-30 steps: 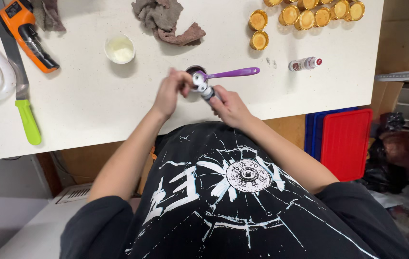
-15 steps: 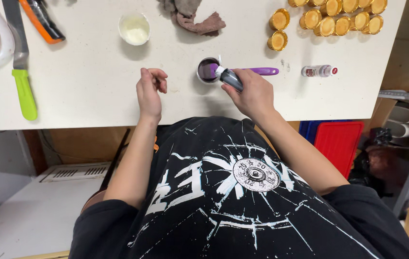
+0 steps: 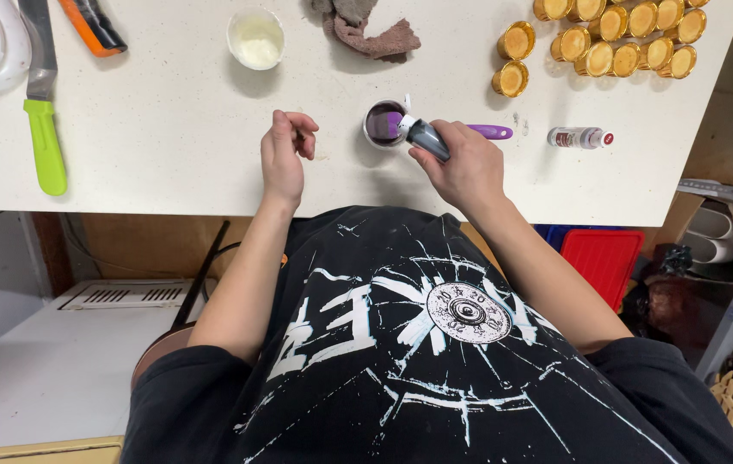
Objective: The person mixes a dark substance in a small container using a purple spatula. They repeatedly add a small amount of liquid from a silver bottle and continue stirring until the mixture appears uniform.
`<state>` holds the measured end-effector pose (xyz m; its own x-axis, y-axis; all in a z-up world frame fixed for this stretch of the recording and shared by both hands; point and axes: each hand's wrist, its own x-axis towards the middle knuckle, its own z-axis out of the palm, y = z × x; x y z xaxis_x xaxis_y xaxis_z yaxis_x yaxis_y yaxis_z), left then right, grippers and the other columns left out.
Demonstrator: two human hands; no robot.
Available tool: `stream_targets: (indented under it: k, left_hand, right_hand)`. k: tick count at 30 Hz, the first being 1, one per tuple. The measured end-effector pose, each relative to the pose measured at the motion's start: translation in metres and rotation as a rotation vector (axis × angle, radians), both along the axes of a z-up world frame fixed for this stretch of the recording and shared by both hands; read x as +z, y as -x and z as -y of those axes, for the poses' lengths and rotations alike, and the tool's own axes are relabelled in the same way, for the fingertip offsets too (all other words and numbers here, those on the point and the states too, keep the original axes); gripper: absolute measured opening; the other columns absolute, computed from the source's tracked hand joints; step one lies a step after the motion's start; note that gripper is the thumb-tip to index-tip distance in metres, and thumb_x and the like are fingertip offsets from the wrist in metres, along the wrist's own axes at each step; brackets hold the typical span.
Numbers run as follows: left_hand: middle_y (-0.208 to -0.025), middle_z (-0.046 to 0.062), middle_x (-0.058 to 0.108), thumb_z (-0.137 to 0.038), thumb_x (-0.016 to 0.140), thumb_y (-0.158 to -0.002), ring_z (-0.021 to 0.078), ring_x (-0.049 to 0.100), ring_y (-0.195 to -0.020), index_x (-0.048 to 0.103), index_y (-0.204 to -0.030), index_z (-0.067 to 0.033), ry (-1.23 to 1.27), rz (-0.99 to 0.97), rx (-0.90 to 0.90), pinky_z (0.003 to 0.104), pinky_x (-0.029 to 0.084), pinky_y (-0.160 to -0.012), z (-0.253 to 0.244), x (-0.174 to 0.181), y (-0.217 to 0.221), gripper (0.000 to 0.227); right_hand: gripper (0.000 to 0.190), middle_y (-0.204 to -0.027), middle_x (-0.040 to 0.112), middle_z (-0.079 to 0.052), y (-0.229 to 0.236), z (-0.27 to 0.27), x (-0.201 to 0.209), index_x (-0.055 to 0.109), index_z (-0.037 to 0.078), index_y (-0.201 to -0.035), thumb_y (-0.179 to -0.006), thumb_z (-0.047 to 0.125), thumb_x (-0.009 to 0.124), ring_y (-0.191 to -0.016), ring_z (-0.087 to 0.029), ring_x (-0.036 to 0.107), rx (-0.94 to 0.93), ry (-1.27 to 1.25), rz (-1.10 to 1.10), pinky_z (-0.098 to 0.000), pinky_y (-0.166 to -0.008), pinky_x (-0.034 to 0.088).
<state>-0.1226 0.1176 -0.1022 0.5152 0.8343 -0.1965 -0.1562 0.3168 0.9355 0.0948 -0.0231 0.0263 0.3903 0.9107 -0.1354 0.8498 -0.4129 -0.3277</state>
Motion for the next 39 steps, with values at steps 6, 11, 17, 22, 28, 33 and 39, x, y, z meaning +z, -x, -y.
stream_targets:
  k: [6, 11, 17, 22, 28, 33, 39]
  left_hand:
    - [-0.071, -0.001, 0.051, -0.053, 0.03, -0.113, 0.009, 0.046, -0.067, 0.063, -0.096, -0.0036, 0.001, 0.007, -0.007, 0.026, 0.039, -0.066, 0.001, -0.001, -0.003, 0.062]
    - [-0.07, -0.001, 0.05, -0.053, 0.03, -0.112, 0.0089, 0.045, -0.067, 0.063, -0.095, -0.0039, 0.012, 0.006, -0.006, 0.026, 0.038, -0.065, 0.004, -0.002, -0.002, 0.062]
    - [-0.07, -0.001, 0.05, -0.053, 0.03, -0.112, 0.0087, 0.045, -0.067, 0.063, -0.095, -0.0042, 0.018, 0.003, -0.003, 0.026, 0.039, -0.065, 0.005, -0.004, -0.001, 0.061]
    - [-0.07, -0.002, 0.05, -0.053, 0.03, -0.112, 0.0086, 0.045, -0.067, 0.063, -0.094, -0.0044, 0.012, -0.006, -0.007, 0.025, 0.039, -0.065, 0.006, -0.006, 0.0, 0.062]
    - [-0.07, -0.001, 0.05, -0.054, 0.03, -0.112, 0.0086, 0.045, -0.067, 0.063, -0.094, -0.0043, 0.015, -0.003, -0.02, 0.025, 0.039, -0.065, 0.005, -0.006, -0.003, 0.062]
    - [-0.07, -0.002, 0.049, -0.054, 0.03, -0.112, 0.0087, 0.044, -0.067, 0.063, -0.095, -0.0045, 0.014, -0.001, -0.026, 0.025, 0.04, -0.065, 0.005, -0.005, -0.003, 0.062]
    - [-0.069, -0.002, 0.049, -0.055, 0.03, -0.112, 0.0087, 0.044, -0.067, 0.063, -0.094, -0.0045, 0.014, -0.012, -0.02, 0.025, 0.039, -0.064, 0.005, -0.005, -0.002, 0.063]
  right_hand:
    - [0.036, -0.09, 0.07, -0.007, 0.0, 0.0, 0.005, 0.072, 0.011, -0.111, -0.091, 0.039, 0.08, -0.078, -0.029, 0.068, -0.013, -0.018, -0.041, -0.0416, -0.067, 0.052]
    - [0.037, -0.092, 0.071, -0.009, 0.0, 0.0, 0.005, 0.073, 0.01, -0.113, -0.091, 0.038, 0.081, -0.079, -0.03, 0.068, -0.02, 0.007, -0.065, -0.0415, -0.069, 0.053]
    - [0.038, -0.094, 0.073, -0.011, -0.003, 0.003, 0.0, 0.072, 0.009, -0.115, -0.091, 0.037, 0.081, -0.079, -0.03, 0.07, -0.049, -0.04, -0.148, -0.04, -0.07, 0.054]
    - [0.039, -0.093, 0.073, -0.012, -0.003, 0.007, -0.004, 0.072, 0.009, -0.117, -0.091, 0.037, 0.081, -0.079, -0.03, 0.071, -0.056, -0.052, -0.163, -0.0397, -0.07, 0.054]
    - [0.038, -0.094, 0.074, -0.011, 0.0, 0.007, -0.003, 0.072, 0.009, -0.118, -0.092, 0.037, 0.08, -0.078, -0.03, 0.071, -0.032, -0.038, -0.155, -0.0399, -0.069, 0.054]
    - [0.036, -0.092, 0.072, -0.011, 0.0, 0.004, 0.0, 0.072, 0.01, -0.116, -0.092, 0.036, 0.079, -0.076, -0.03, 0.069, -0.037, -0.031, -0.156, -0.0404, -0.068, 0.053]
    - [0.036, -0.092, 0.071, -0.011, 0.0, 0.001, 0.002, 0.072, 0.01, -0.115, -0.092, 0.036, 0.079, -0.075, -0.031, 0.068, -0.013, -0.042, -0.153, -0.0408, -0.067, 0.052]
